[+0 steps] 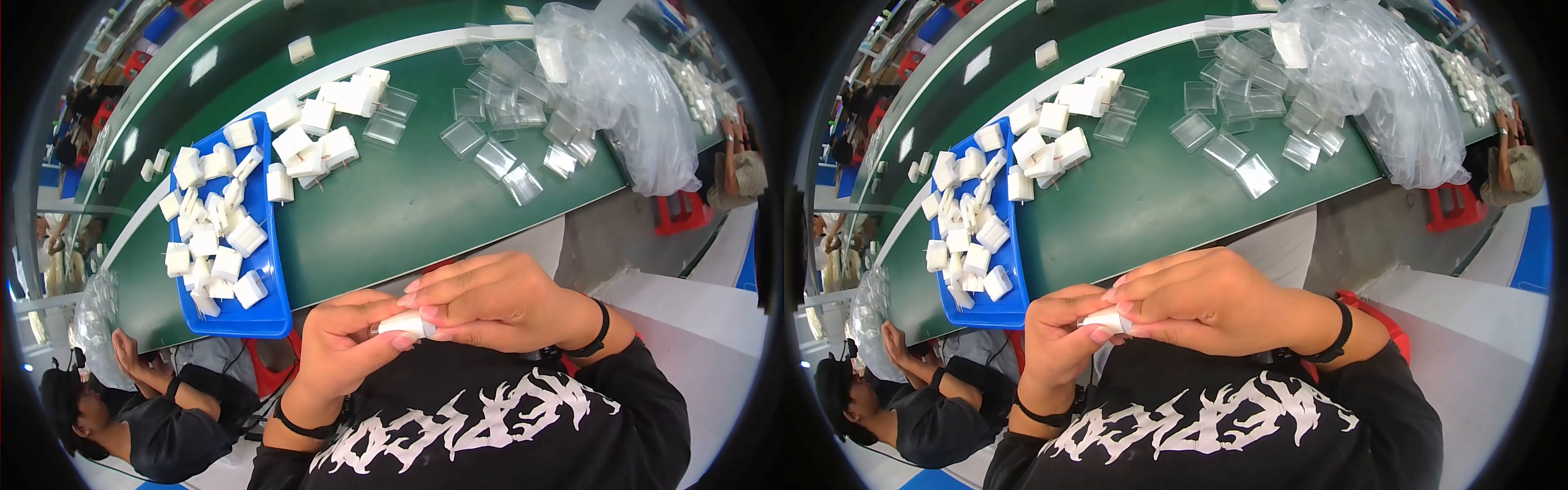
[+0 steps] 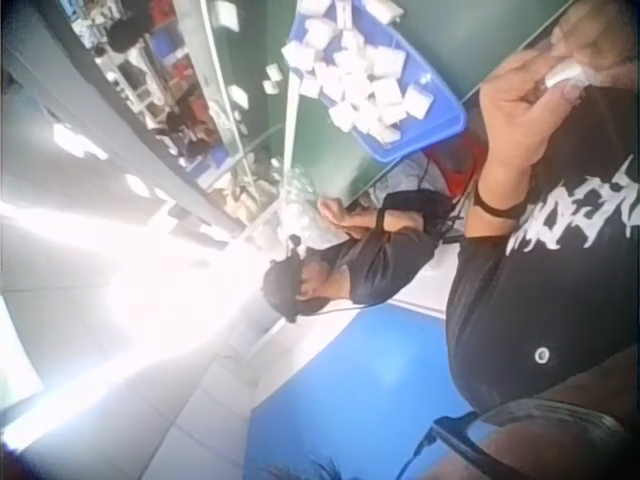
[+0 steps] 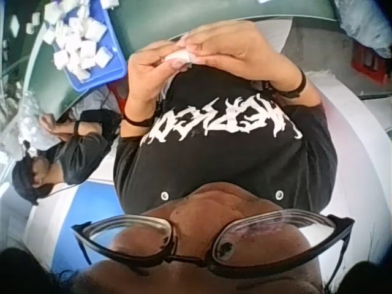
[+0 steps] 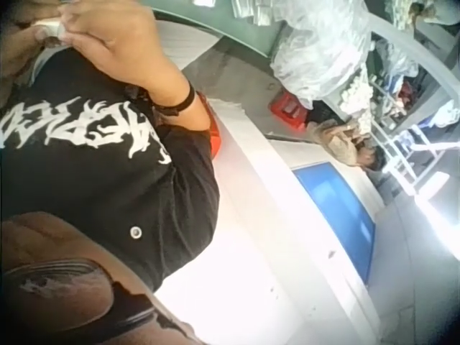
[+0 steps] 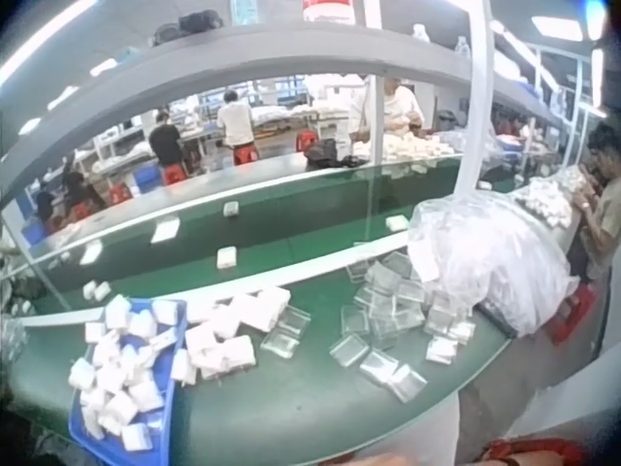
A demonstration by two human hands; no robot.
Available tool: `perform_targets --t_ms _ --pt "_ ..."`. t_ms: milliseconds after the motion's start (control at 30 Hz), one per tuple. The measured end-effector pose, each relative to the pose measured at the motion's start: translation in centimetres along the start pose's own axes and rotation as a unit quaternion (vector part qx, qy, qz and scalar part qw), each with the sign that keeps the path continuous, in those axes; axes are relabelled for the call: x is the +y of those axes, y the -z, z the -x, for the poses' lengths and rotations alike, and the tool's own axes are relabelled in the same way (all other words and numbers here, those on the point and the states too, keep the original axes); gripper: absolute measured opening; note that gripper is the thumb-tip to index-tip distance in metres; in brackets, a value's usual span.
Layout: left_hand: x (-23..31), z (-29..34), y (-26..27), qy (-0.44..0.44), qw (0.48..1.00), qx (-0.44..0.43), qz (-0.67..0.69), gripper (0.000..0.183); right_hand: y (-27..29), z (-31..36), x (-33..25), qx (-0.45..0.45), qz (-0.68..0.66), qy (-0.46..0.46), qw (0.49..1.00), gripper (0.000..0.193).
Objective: Placing small white rectangular components into clear plastic cases at an assembly line.
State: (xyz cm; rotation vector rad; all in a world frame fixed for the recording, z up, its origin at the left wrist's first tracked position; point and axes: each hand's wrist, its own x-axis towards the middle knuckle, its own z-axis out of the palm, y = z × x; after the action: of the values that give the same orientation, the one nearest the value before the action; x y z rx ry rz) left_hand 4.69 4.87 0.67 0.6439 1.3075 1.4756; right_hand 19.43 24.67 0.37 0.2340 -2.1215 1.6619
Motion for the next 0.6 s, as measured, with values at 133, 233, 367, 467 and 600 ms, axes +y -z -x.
perform_targets --t_ms 133,233,367,467,600 --pt "0.4 -0.5 -1.2 0.031 0.999 0.005 0.044 0.028 0.6 0.5 -0.2 -0.007 0.037 -0.01 0.999 0.017" --pt "0.3 -0.8 -1.3 0.038 0.999 0.015 0.007 0.027 0.9 0.7 0.0 -0.005 0.052 -0.01 0.999 0.019" --pt "0.4 -1.6 -1.0 0.038 0.998 -0.013 -0.04 0.025 1.4 0.6 0.5 -0.003 0.065 -0.021 0.998 0.019" --pt "0.3 -2.1 -1.7 0.038 0.998 -0.022 0.036 0.031 1.9 0.0 1.2 0.042 0.095 -0.006 0.995 0.033" --pt "1.2 -4.2 -3.7 0.073 0.97 0.052 0.226 0.055 3.2 -0.8 0.7 0.177 0.258 0.041 0.949 0.068"
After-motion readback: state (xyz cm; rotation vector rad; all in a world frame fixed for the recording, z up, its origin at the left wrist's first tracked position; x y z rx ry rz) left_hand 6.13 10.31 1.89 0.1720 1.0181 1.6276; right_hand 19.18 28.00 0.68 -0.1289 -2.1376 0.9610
